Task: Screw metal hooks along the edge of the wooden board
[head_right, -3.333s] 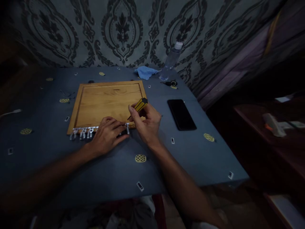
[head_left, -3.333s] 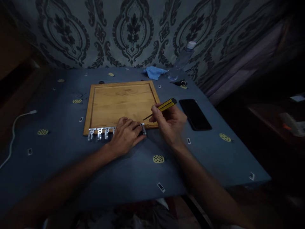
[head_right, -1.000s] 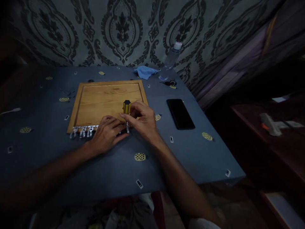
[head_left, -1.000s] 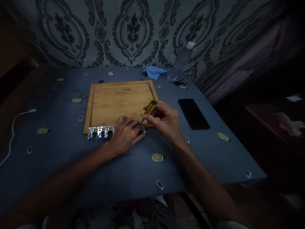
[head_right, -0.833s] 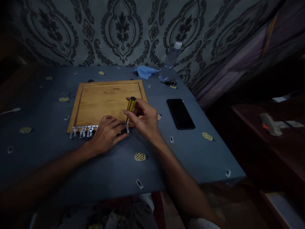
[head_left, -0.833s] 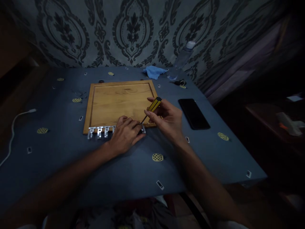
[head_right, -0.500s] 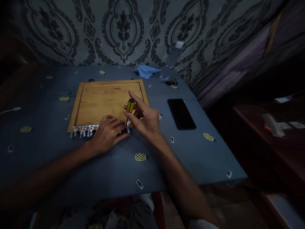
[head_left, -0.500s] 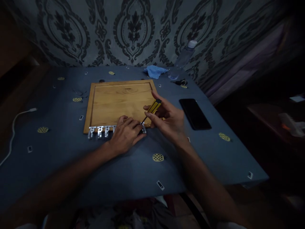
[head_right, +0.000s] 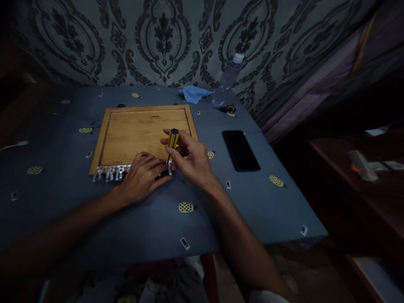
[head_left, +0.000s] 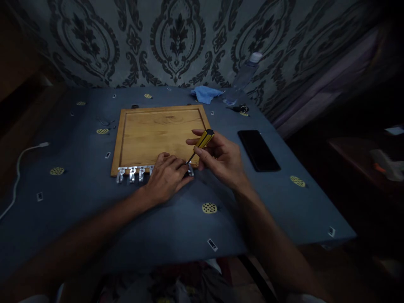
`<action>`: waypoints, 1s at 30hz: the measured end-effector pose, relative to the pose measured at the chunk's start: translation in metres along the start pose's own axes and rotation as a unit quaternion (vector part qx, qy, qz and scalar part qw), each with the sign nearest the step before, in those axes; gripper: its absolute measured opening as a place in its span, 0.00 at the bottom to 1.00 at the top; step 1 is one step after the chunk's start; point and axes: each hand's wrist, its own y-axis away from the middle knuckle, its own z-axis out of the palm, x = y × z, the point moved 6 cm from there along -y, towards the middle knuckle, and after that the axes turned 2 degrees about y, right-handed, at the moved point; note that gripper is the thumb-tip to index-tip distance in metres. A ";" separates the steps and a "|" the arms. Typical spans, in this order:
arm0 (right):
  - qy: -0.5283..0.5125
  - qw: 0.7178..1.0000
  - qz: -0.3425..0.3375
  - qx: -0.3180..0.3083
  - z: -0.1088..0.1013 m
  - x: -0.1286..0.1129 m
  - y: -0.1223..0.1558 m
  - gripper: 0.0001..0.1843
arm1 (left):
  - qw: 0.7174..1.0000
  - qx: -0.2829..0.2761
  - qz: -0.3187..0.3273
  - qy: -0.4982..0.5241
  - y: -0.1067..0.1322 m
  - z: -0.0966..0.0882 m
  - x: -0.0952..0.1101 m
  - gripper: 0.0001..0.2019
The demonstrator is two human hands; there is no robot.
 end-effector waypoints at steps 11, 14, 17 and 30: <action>0.100 0.989 -0.061 0.088 -0.002 -0.011 0.000 0.13 | 1.000 -0.016 -0.006 -0.014 -0.001 0.003 -0.001 0.14; 0.147 0.979 -0.096 0.102 -0.005 -0.016 0.001 0.10 | 1.000 -0.015 -0.003 -0.016 0.000 0.002 -0.001 0.14; 0.160 0.975 -0.106 0.111 -0.008 -0.017 0.002 0.09 | 1.000 -0.012 0.001 -0.016 0.000 0.002 -0.001 0.14; 0.110 0.990 -0.076 0.049 -0.014 -0.008 0.003 0.30 | 1.000 -0.001 0.008 -0.024 0.000 0.001 0.001 0.14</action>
